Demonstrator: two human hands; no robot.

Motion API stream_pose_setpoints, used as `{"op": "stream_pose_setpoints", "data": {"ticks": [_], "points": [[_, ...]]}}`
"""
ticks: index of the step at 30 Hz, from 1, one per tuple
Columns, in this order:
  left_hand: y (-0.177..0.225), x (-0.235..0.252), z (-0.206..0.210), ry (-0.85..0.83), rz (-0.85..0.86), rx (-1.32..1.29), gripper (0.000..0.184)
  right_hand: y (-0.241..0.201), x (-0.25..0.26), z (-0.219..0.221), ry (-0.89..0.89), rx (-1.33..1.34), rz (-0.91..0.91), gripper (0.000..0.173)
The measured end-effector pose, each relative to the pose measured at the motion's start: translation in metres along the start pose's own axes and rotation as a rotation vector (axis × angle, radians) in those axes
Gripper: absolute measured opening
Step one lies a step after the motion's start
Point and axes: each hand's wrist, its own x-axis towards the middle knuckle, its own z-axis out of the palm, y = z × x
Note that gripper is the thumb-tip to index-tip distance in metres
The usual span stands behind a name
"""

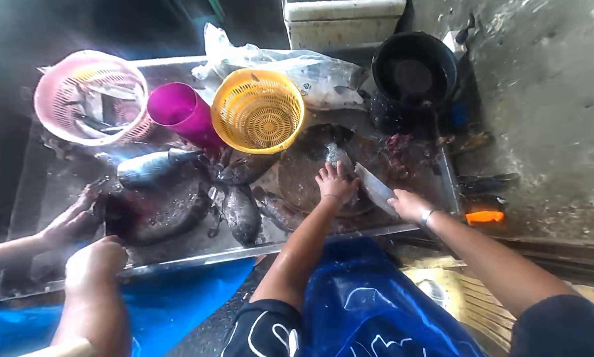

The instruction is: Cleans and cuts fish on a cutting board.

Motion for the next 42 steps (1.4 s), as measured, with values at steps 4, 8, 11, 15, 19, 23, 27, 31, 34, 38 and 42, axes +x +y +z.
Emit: {"op": "stream_pose_setpoints", "data": {"ticks": [4,8,11,15,19,23,27,31,34,38,42], "points": [[-0.004,0.004,0.002,0.01,-0.014,-0.025,0.089,-0.017,0.033,0.019,0.097,0.175,-0.004,0.046],[-0.007,0.004,0.004,0.011,-0.013,-0.019,0.091,-0.02,0.05,0.03,0.096,0.274,-0.002,0.05],[-0.01,0.004,0.005,0.019,0.004,-0.024,0.09,0.0,0.017,0.014,-0.068,0.187,0.019,0.048],[-0.01,0.007,0.006,0.014,0.004,-0.027,0.091,0.003,0.021,0.005,-0.11,0.136,0.033,0.046],[-0.009,0.007,0.001,0.018,-0.016,-0.046,0.092,-0.002,0.062,0.016,-0.034,0.24,-0.025,0.049],[-0.012,0.003,0.011,0.067,0.007,-0.038,0.091,0.021,0.058,-0.001,-0.122,0.159,-0.066,0.05],[-0.012,-0.018,0.017,0.194,-0.174,-0.194,0.107,0.061,0.02,-0.063,-0.369,0.148,-0.067,0.038],[0.016,-0.025,0.015,0.186,-0.386,-0.484,0.109,0.109,-0.001,-0.056,-0.284,0.544,-0.186,0.064],[0.016,-0.026,0.01,0.147,-0.385,-0.635,0.105,0.105,0.01,-0.023,0.152,0.148,-0.351,0.061],[-0.019,-0.037,0.004,0.166,-0.384,-0.949,0.1,0.113,0.028,-0.006,0.245,-0.238,-0.441,0.065],[-0.047,-0.049,0.005,0.083,-0.425,-1.256,0.08,0.107,0.025,-0.01,0.239,-0.422,-0.429,0.066]]}}
